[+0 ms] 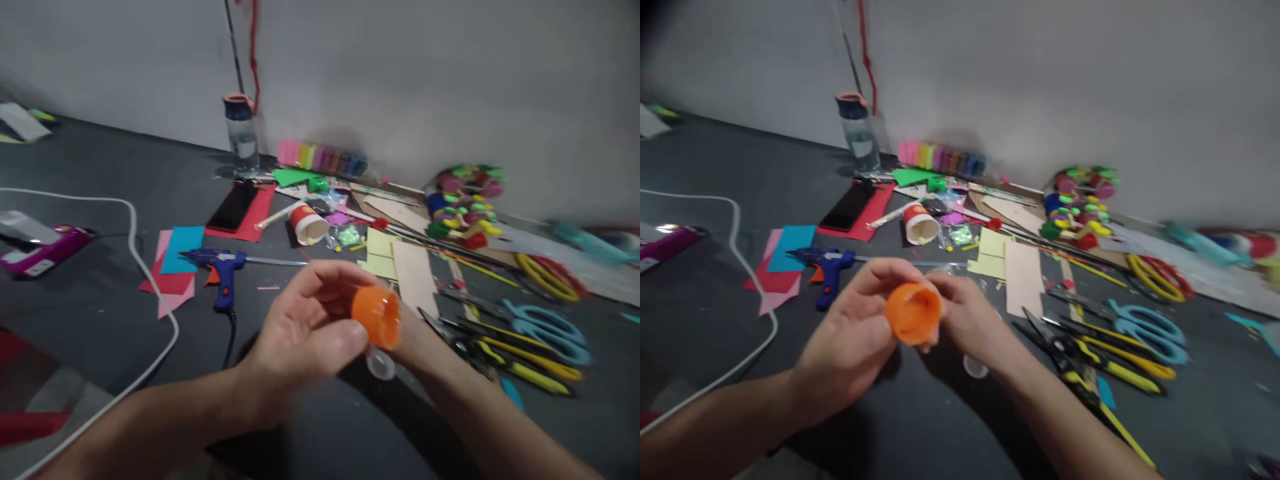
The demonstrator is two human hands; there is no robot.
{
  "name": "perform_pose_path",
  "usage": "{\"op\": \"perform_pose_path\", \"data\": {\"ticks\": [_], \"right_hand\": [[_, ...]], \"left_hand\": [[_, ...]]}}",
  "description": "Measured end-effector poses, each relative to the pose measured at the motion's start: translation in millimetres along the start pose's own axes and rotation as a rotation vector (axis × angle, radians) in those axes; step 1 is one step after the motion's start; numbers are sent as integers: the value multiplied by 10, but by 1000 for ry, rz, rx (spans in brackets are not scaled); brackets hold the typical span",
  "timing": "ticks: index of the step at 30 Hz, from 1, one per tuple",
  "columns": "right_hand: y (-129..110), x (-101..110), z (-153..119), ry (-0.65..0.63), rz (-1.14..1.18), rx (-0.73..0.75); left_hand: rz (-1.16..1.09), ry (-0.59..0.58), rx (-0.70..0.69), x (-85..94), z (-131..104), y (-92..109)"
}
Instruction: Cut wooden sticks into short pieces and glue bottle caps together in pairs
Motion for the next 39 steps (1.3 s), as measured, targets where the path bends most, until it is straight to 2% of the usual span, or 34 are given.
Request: {"op": "perform_pose_path", "data": {"ticks": [3, 5, 8, 12, 20, 23, 29, 36, 39], "right_hand": [[109, 518, -348, 97, -303, 46], [216, 669, -563, 150, -492, 89], [429, 603, -778, 139, -688, 154], [615, 429, -876, 151, -782, 235], [564, 443, -961, 172, -648, 271], [493, 478, -990, 219, -478, 283], [455, 525, -1015, 231, -176, 230], [513, 591, -1114, 308, -176, 218], [491, 586, -1132, 270, -199, 268]], "left_hand": [[24, -7, 44, 10, 12, -79], [43, -33, 83, 23, 13, -175], [78, -52, 143, 66, -9, -332], [154, -35, 228, 130, -53, -476], [190, 49, 384, 181, -110, -615], [160, -1, 445, 141, -167, -652], [177, -90, 526, 63, -231, -665], [237, -102, 521, 42, -230, -651], [282, -102, 500, 44, -215, -638]]}}
Point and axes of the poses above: each hand's wrist, its own z-axis towards the middle knuckle, its own x-axis out of the back of the hand, y = z × x, the point moved 6 cm from there along z, towards the middle knuckle, and after that the axes turned 8 degrees about -x, right-handed, at the moved point
